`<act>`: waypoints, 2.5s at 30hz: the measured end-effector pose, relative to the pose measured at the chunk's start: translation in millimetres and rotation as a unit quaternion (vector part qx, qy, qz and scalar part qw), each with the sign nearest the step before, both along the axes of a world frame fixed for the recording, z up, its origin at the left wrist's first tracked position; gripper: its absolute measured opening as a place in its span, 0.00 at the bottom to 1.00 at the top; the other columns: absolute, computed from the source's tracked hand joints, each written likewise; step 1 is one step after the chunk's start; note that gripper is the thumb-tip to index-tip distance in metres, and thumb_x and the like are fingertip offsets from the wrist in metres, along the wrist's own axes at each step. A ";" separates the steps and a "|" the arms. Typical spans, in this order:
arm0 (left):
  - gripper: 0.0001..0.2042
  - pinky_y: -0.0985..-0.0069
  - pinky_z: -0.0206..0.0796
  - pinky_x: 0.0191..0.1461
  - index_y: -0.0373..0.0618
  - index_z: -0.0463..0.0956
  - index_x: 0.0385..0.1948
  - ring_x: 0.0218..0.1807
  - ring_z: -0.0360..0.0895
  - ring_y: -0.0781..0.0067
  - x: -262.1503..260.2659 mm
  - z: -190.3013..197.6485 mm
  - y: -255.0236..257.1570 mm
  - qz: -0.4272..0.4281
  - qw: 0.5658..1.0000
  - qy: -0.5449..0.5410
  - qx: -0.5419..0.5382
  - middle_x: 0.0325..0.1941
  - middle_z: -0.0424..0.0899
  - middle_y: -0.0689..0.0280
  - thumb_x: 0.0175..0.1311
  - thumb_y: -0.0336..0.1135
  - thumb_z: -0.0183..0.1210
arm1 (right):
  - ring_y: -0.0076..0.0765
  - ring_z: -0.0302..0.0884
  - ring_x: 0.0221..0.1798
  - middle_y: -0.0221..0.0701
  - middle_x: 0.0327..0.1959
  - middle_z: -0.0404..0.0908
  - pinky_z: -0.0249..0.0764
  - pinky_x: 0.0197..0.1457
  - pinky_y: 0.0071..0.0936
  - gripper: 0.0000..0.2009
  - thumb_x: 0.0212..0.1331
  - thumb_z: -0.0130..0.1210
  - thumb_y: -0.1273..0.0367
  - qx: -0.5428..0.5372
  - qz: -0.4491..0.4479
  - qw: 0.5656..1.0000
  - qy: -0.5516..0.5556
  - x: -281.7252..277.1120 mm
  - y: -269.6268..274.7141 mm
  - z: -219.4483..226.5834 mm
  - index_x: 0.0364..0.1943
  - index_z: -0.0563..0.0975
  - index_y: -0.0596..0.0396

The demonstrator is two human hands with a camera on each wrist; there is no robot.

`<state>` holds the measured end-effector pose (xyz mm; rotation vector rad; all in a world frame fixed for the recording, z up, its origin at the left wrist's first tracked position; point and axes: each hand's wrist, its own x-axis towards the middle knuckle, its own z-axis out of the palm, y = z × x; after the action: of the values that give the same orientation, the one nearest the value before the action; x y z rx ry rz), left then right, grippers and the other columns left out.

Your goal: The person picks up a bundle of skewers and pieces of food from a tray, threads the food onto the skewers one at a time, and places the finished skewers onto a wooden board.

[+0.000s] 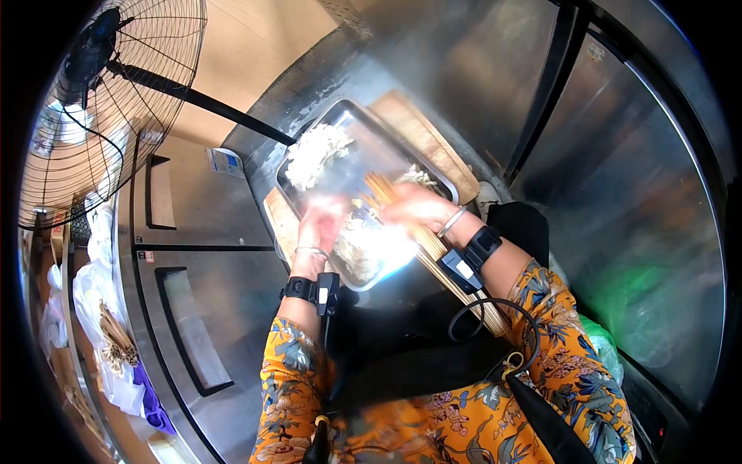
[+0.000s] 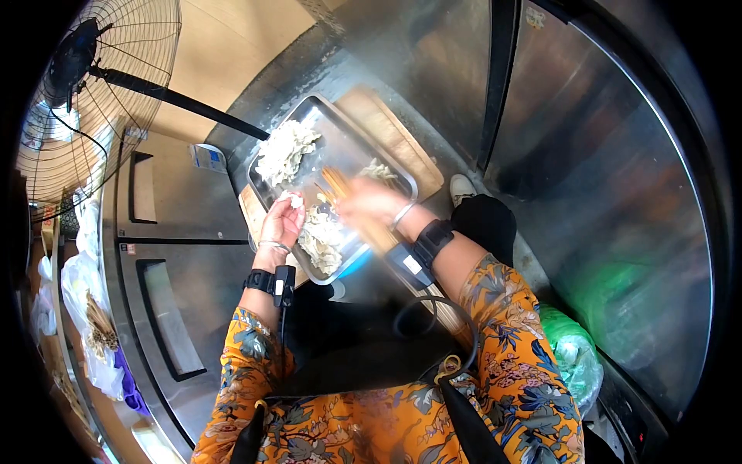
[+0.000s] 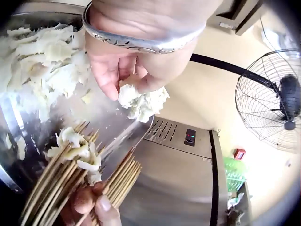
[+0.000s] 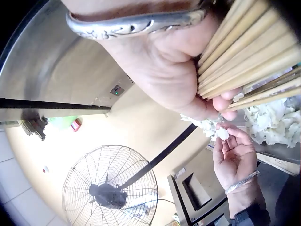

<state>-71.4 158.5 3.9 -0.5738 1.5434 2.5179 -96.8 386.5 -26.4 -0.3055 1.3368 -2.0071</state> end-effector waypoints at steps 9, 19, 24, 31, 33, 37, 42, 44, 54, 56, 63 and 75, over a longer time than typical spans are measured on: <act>0.05 0.81 0.68 0.38 0.43 0.74 0.32 0.35 0.75 0.77 -2.1 3.3 17.7 -0.031 0.986 0.053 -0.153 0.33 0.79 0.67 0.53 0.27 0.55 | 0.26 0.77 0.25 0.35 0.23 0.77 0.74 0.26 0.20 0.08 0.49 0.56 0.71 0.038 -0.007 0.999 -0.017 5.8 7.4 17.8 0.29 0.74 0.65; 0.03 0.83 0.66 0.34 0.43 0.74 0.30 0.30 0.74 0.79 -11.8 -18.0 14.1 -0.006 0.970 0.108 -0.218 0.30 0.79 0.68 0.56 0.28 0.55 | 0.26 0.76 0.22 0.34 0.20 0.78 0.71 0.24 0.20 0.09 0.44 0.55 0.71 0.150 -0.019 0.986 0.065 5.2 5.1 14.4 0.24 0.75 0.65; 0.02 0.81 0.67 0.33 0.44 0.75 0.28 0.29 0.74 0.77 -17.6 -18.6 21.8 0.001 0.973 0.102 -0.208 0.28 0.78 0.68 0.55 0.26 0.53 | 0.25 0.75 0.20 0.33 0.19 0.78 0.71 0.23 0.20 0.08 0.44 0.55 0.70 0.095 -0.005 0.995 0.024 8.0 4.8 19.2 0.23 0.76 0.63; 0.03 0.82 0.66 0.33 0.43 0.75 0.27 0.29 0.73 0.78 -22.1 -17.8 28.1 0.005 0.961 0.121 -0.247 0.27 0.77 0.69 0.52 0.24 0.55 | 0.23 0.71 0.18 0.31 0.21 0.75 0.68 0.18 0.18 0.05 0.49 0.53 0.73 0.059 0.032 0.998 -0.016 7.8 2.9 18.6 0.29 0.72 0.60; 0.02 0.82 0.65 0.33 0.43 0.75 0.26 0.30 0.73 0.78 -22.7 -18.8 27.5 0.009 0.963 0.123 -0.240 0.27 0.77 0.69 0.52 0.24 0.55 | 0.23 0.71 0.18 0.30 0.20 0.75 0.68 0.19 0.18 0.05 0.49 0.53 0.73 0.072 0.032 0.997 -0.014 10.6 6.1 30.5 0.29 0.72 0.59; 0.03 0.80 0.66 0.34 0.44 0.75 0.25 0.31 0.73 0.78 -35.8 -50.3 4.8 -0.007 0.927 0.169 -0.335 0.27 0.76 0.69 0.56 0.28 0.52 | 0.23 0.71 0.18 0.31 0.21 0.75 0.68 0.19 0.18 0.05 0.49 0.53 0.73 0.066 0.033 0.997 -0.004 8.2 2.5 19.6 0.29 0.72 0.60; 0.07 0.78 0.67 0.37 0.44 0.75 0.26 0.34 0.74 0.76 -25.8 -28.8 8.8 -0.035 0.910 0.162 -0.381 0.27 0.77 0.67 0.59 0.29 0.48 | 0.23 0.73 0.20 0.31 0.21 0.76 0.69 0.20 0.18 0.08 0.48 0.55 0.72 0.124 0.021 0.992 0.025 10.9 6.9 30.8 0.32 0.73 0.61; 0.06 0.79 0.68 0.38 0.44 0.75 0.25 0.34 0.74 0.75 -13.4 0.2 28.1 0.033 0.981 0.093 -0.168 0.27 0.78 0.67 0.58 0.28 0.48 | 0.24 0.73 0.19 0.32 0.19 0.76 0.69 0.21 0.19 0.07 0.47 0.55 0.71 0.111 0.004 0.994 0.024 13.4 6.5 33.8 0.26 0.74 0.62; 0.04 0.82 0.66 0.34 0.44 0.75 0.26 0.30 0.73 0.79 -11.1 -7.6 18.8 -0.015 0.942 0.178 -0.285 0.27 0.77 0.70 0.52 0.23 0.56 | 0.26 0.74 0.19 0.33 0.19 0.77 0.69 0.23 0.20 0.09 0.43 0.57 0.68 0.071 -0.001 0.997 0.022 6.4 -1.5 4.8 0.23 0.75 0.63; 0.04 0.87 0.63 0.34 0.45 0.73 0.29 0.29 0.71 0.84 -12.5 -11.1 17.0 -0.043 0.944 0.155 -0.286 0.27 0.76 0.71 0.54 0.27 0.58 | 0.26 0.74 0.20 0.34 0.19 0.77 0.70 0.23 0.21 0.11 0.42 0.57 0.67 0.117 -0.009 0.992 0.033 6.9 2.1 11.2 0.24 0.75 0.64; 0.02 0.83 0.70 0.38 0.44 0.71 0.29 0.31 0.73 0.78 -10.6 3.3 25.4 -0.051 0.991 0.089 -0.088 0.29 0.77 0.68 0.58 0.28 0.54 | 0.26 0.75 0.22 0.34 0.20 0.77 0.70 0.26 0.20 0.13 0.41 0.58 0.66 0.162 -0.010 0.984 0.071 4.6 2.7 9.9 0.25 0.76 0.64; 0.07 0.82 0.71 0.39 0.39 0.72 0.37 0.36 0.77 0.72 -14.1 -1.0 21.0 -0.091 0.992 0.073 -0.053 0.36 0.78 0.60 0.56 0.22 0.54 | 0.26 0.74 0.20 0.33 0.18 0.75 0.70 0.22 0.20 0.10 0.42 0.58 0.69 0.077 0.017 0.997 -0.017 7.4 5.7 22.9 0.24 0.75 0.64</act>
<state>-85.5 179.5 2.9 -0.2516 1.7030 2.3991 -89.4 392.2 -3.6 -0.2201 1.4452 -1.8615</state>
